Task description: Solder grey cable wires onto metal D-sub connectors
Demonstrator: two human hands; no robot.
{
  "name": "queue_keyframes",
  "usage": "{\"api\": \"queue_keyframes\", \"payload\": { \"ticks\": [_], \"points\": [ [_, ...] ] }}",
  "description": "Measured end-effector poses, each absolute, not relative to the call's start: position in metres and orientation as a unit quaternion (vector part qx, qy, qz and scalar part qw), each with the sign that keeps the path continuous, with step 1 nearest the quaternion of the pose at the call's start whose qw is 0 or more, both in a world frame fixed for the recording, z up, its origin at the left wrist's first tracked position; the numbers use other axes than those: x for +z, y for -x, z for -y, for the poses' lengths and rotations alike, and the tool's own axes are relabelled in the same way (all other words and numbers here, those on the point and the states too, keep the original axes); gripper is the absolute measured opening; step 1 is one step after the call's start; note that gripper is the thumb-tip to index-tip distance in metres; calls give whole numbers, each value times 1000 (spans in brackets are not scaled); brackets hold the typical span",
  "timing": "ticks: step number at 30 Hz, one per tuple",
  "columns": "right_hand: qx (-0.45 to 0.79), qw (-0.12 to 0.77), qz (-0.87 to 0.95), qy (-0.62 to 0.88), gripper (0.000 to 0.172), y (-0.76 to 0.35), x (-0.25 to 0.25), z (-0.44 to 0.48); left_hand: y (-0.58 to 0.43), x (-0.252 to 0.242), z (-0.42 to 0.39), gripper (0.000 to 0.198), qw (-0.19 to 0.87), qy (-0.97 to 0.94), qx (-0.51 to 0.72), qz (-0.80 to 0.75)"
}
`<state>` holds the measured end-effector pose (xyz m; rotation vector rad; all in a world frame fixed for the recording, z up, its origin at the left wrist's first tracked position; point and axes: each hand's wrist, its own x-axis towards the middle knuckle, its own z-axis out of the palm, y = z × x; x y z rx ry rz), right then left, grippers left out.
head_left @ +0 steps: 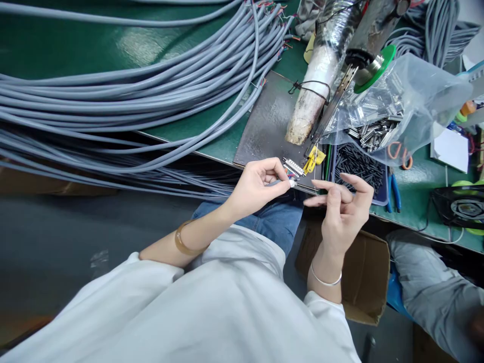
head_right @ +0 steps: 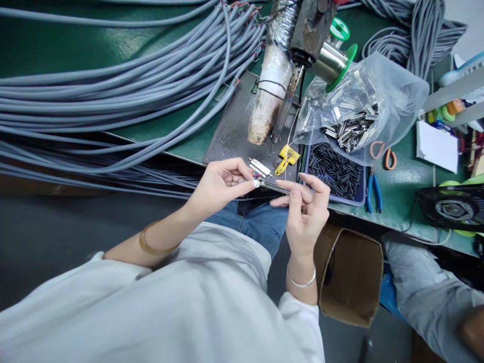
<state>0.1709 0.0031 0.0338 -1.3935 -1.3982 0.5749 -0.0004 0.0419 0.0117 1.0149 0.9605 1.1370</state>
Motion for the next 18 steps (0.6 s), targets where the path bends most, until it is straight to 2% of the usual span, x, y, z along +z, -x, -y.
{"api": "queue_keyframes", "payload": {
  "ticks": [3,6,18],
  "points": [
    [196,486,618,587,7,-173,31,-7,0,12,-44,20,629,-439,487,-417],
    [205,456,655,567,8,-170,24,-15,-3,13,-46,20,631,-438,488,-414],
    [268,478,642,536,14,-167,21,-37,-18,13,-60,18,542,-428,578,-434]
  ]
}}
